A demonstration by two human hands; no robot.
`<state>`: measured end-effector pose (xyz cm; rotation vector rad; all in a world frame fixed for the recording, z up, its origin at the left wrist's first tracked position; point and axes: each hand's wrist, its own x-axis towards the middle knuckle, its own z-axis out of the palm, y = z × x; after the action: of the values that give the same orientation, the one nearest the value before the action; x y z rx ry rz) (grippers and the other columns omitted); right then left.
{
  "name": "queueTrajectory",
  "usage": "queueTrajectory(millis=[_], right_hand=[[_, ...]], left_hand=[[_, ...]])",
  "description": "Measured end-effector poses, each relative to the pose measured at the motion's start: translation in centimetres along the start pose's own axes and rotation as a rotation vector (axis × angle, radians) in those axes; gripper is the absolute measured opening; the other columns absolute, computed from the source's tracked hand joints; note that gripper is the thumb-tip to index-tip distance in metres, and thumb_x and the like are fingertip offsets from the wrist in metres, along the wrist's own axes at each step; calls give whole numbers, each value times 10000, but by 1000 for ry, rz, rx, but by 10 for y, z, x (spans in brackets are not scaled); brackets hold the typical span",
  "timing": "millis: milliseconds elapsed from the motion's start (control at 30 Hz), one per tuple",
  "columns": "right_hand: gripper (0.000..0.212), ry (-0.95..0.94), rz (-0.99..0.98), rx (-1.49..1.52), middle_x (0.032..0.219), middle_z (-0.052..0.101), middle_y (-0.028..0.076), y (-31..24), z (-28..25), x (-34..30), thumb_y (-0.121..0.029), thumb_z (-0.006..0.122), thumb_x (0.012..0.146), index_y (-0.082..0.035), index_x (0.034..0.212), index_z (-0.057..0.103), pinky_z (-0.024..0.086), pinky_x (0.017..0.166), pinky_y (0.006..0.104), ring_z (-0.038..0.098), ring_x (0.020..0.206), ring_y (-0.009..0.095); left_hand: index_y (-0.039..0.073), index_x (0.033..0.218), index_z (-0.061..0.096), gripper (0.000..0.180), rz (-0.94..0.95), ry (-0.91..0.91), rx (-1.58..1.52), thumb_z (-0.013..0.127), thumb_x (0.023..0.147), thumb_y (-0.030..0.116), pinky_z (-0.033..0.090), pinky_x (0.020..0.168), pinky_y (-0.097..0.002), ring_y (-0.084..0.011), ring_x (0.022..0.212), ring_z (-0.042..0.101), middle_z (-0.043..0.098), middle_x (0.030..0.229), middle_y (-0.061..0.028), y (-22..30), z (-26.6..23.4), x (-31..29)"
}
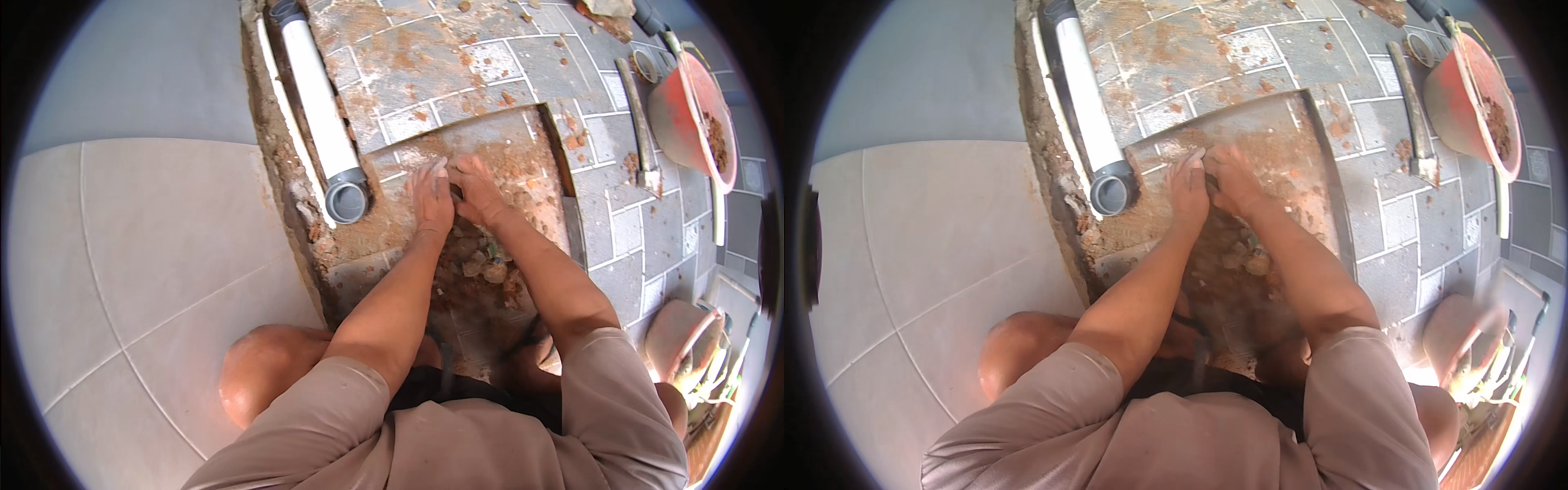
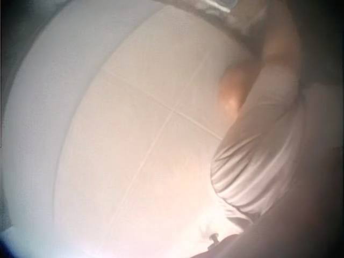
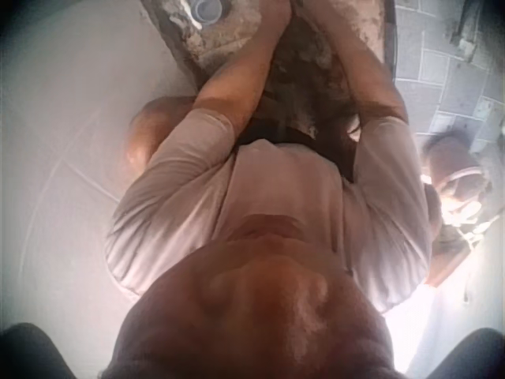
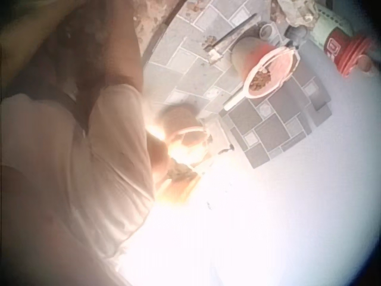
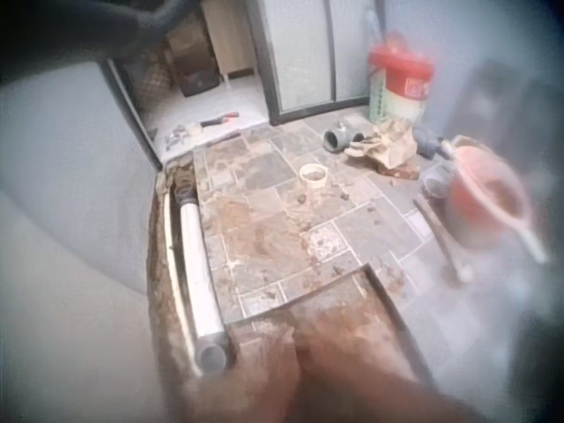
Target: The person kneels on the floor and uses a trowel to spread mortar around a white PVC pipe. They then place a grey tile into the prepared area, pressing it down to secure it. The person uses a measuring tape to check the alignment of the tile.
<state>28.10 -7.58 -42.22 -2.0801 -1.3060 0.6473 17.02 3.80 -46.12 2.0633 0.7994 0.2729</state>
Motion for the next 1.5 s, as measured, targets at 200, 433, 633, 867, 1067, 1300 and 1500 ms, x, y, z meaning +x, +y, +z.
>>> queueTrajectory(millis=[200, 433, 633, 867, 1067, 1300, 1500], right_hand=[[542, 476, 204, -164, 1563, 484, 147, 44, -48, -64, -333, 651, 993, -134, 1491, 574, 257, 1267, 498, 368, 1489, 394], [564, 360, 174, -92, 1623, 414, 199, 21, 5, -68, -374, 563, 1054, -113, 1551, 514, 217, 1282, 500, 309, 1542, 396], [548, 385, 342, 636, 1622, 440, 172, -7, 20, -75, -363, 547, 1081, -67, 1541, 517, 295, 1245, 433, 391, 1506, 338], [459, 580, 718, 1630, 1422, 629, 113, -23, 6, -78, -395, 585, 1077, -108, 1434, 617, 474, 1109, 444, 591, 1294, 288], [397, 722, 769, 1753, 1319, 687, 113, -41, -13, -64, -426, 597, 1060, -140, 1329, 653, 552, 1026, 471, 667, 1185, 292], [355, 675, 597, 1763, 1281, 710, 101, -51, -47, -34, -407, 544, 1082, -139, 1285, 657, 565, 1014, 449, 688, 1144, 270], [345, 633, 451, 1721, 1243, 711, 109, -137, -92, 59, -369, 541, 1077, -115, 1277, 659, 569, 1014, 454, 693, 1136, 278]], left_hand=[[104, 1429, 623, 484, 86, 110, 56, 349, 1096, 323, 94, 1305, -523, -334, 1551, 331, 523, 1575, -113, 12, -5, -17], [41, 1437, 590, 504, 144, 70, -27, 334, 1107, 322, 182, 1285, -508, -338, 1502, 407, 552, 1521, -172, 37, 13, -40], [1, 1377, 635, 495, -78, 176, -423, 349, 1115, 308, 384, 1175, -406, -358, 1369, 536, 591, 1462, -203, 66, 37, -53], [29, 1217, 765, 485, -736, 146, -1152, 414, 1112, 348, 495, 965, -322, -231, 1030, 675, 754, 1137, -126, 81, 44, -44], [77, 1207, 785, 369, -605, 198, -1181, 529, 1087, 314, 509, 961, -298, -200, 1074, 662, 735, 1201, -127, 116, 32, -39], [-19, 1174, 768, 302, -540, 248, -1325, 662, 1015, 215, 475, 1010, -325, -187, 1093, 646, 747, 1191, -104, 159, -4, -8], [-30, 1138, 760, 268, -404, 406, -1305, 720, 958, 165, 513, 925, -322, -215, 985, 681, 757, 1097, -118, 177, -88, 64]])
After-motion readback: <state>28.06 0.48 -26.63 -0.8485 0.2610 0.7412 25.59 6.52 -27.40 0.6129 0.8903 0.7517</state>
